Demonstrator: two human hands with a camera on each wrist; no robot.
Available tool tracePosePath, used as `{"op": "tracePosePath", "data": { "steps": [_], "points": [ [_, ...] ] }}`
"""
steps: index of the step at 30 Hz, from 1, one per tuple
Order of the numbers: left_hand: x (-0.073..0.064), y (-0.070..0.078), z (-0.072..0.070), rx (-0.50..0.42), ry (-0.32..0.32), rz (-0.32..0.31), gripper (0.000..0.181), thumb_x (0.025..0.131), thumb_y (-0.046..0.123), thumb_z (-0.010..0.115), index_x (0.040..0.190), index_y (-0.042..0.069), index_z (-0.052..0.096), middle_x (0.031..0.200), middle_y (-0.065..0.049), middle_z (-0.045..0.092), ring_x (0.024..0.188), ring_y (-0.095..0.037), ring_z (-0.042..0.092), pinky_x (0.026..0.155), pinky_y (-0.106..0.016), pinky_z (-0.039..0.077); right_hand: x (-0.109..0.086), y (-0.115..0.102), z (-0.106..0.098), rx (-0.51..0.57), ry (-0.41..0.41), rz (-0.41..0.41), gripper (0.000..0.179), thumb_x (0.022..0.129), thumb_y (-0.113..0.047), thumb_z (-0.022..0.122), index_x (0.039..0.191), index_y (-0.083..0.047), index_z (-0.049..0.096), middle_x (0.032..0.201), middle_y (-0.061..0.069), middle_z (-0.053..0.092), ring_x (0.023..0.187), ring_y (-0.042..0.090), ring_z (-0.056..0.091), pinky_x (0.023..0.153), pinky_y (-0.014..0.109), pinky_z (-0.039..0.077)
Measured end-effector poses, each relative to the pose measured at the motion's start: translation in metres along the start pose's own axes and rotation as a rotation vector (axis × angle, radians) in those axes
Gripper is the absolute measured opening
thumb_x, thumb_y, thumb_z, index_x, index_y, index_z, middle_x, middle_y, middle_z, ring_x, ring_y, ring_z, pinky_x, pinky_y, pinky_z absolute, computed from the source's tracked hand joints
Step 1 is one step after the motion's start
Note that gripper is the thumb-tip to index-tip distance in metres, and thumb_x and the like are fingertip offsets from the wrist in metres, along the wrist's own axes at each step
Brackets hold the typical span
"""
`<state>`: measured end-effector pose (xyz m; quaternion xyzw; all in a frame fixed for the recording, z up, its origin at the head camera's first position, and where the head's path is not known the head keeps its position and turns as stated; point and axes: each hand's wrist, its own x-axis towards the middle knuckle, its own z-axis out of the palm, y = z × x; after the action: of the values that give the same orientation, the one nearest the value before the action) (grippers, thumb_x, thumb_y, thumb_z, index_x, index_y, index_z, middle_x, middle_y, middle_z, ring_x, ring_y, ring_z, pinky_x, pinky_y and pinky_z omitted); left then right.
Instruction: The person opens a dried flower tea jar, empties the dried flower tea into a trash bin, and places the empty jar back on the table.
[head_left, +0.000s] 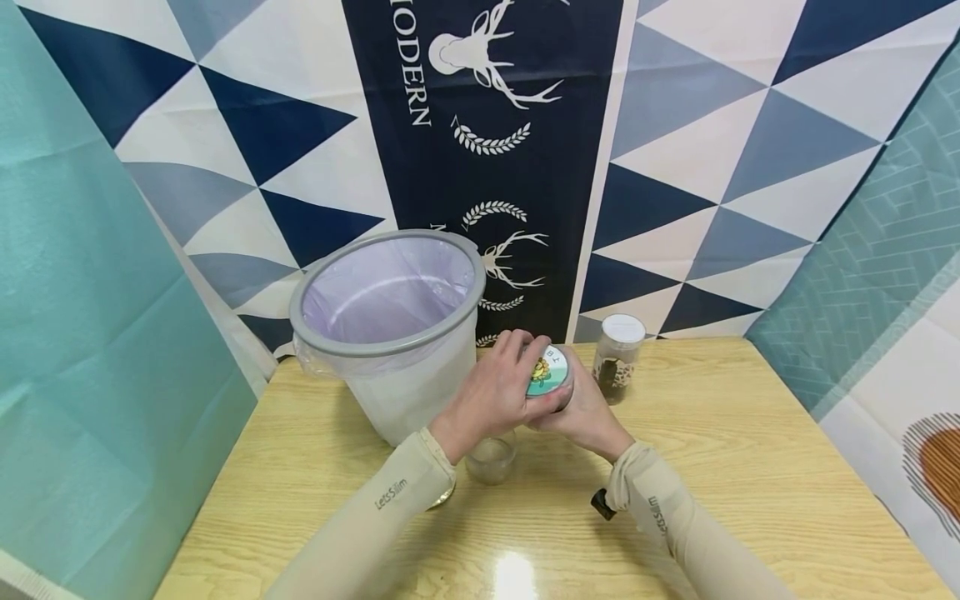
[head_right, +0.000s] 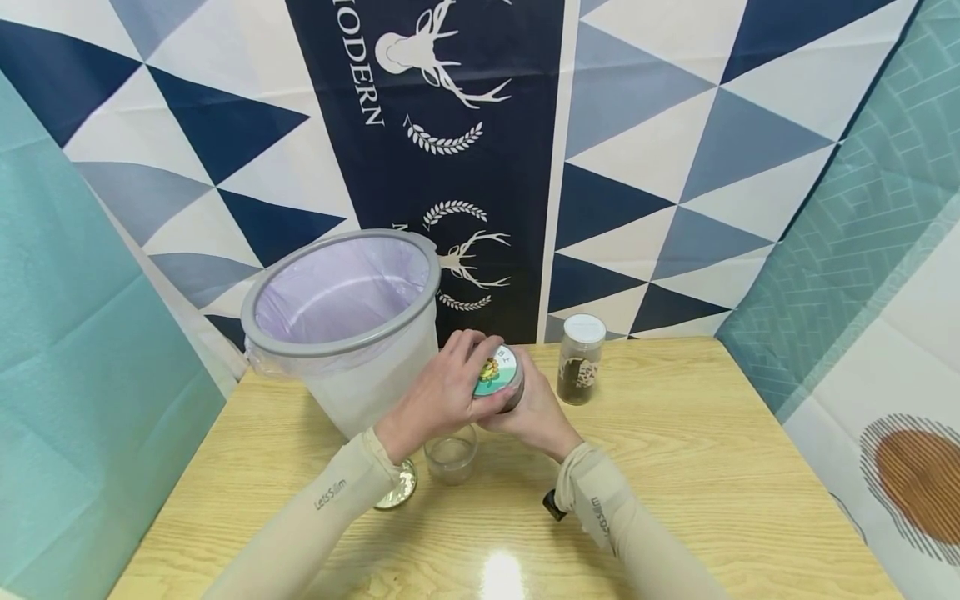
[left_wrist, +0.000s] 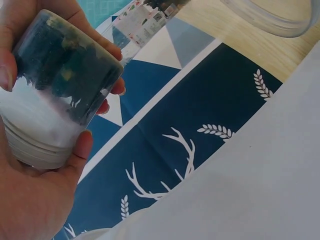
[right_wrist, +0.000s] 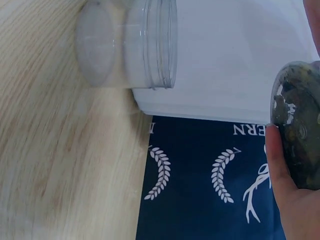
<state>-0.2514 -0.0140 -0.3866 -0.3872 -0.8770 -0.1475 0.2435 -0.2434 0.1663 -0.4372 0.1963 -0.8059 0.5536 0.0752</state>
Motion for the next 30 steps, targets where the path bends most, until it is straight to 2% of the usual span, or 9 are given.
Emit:
{"op": "tracePosePath", "data": {
  "steps": [10, 15, 20, 24, 30],
  "points": [
    [-0.008, -0.001, -0.008, 0.016, -0.066, -0.012, 0.073, 0.095, 0.059, 0.062, 0.146, 0.008, 0.051, 0.126, -0.011, 0.055, 0.112, -0.025, 0.054, 0.094, -0.036, 0.054, 0.002, -0.001, -0.004, -0.101, -0.054, -0.068, 0.092, 0.065, -0.011, 0.093, 0.143, -0.006, 0.045, 0.133, 0.016, 0.061, 0.119, 0.031, 0.061, 0.102, 0.05, 0.051],
    [-0.015, -0.002, -0.011, 0.026, -0.09, -0.001, 0.072, 0.097, 0.058, 0.059, 0.15, 0.01, 0.049, 0.129, -0.012, 0.055, 0.117, -0.026, 0.055, 0.098, -0.037, 0.055, 0.002, -0.004, -0.005, -0.16, -0.089, -0.113, 0.096, 0.063, -0.014, 0.095, 0.145, -0.006, 0.045, 0.133, 0.015, 0.063, 0.117, 0.029, 0.063, 0.101, 0.05, 0.053],
    [-0.022, -0.004, -0.011, 0.032, -0.087, 0.012, 0.069, 0.097, 0.058, 0.06, 0.145, 0.009, 0.051, 0.128, -0.011, 0.056, 0.115, -0.026, 0.057, 0.095, -0.037, 0.057, 0.001, -0.005, -0.004, -0.204, -0.116, -0.16, 0.093, 0.063, -0.015, 0.095, 0.143, -0.005, 0.048, 0.129, 0.013, 0.064, 0.113, 0.026, 0.065, 0.098, 0.047, 0.056],
    [-0.028, -0.007, -0.01, 0.069, -0.07, 0.054, 0.068, 0.096, 0.058, 0.062, 0.141, 0.007, 0.053, 0.127, -0.01, 0.059, 0.113, -0.024, 0.061, 0.092, -0.035, 0.059, 0.0, -0.005, -0.002, -0.236, -0.139, -0.184, 0.091, 0.063, -0.016, 0.096, 0.141, -0.006, 0.05, 0.126, 0.01, 0.065, 0.11, 0.023, 0.065, 0.096, 0.044, 0.057],
    [-0.034, -0.01, -0.004, 0.195, -0.025, 0.133, 0.068, 0.094, 0.06, 0.063, 0.134, 0.005, 0.056, 0.121, -0.011, 0.063, 0.101, -0.022, 0.067, 0.074, -0.03, 0.061, -0.001, -0.004, 0.001, -0.26, -0.176, -0.196, 0.09, 0.064, -0.018, 0.095, 0.141, -0.008, 0.05, 0.125, 0.008, 0.065, 0.108, 0.021, 0.065, 0.093, 0.04, 0.058]
  ]
}}
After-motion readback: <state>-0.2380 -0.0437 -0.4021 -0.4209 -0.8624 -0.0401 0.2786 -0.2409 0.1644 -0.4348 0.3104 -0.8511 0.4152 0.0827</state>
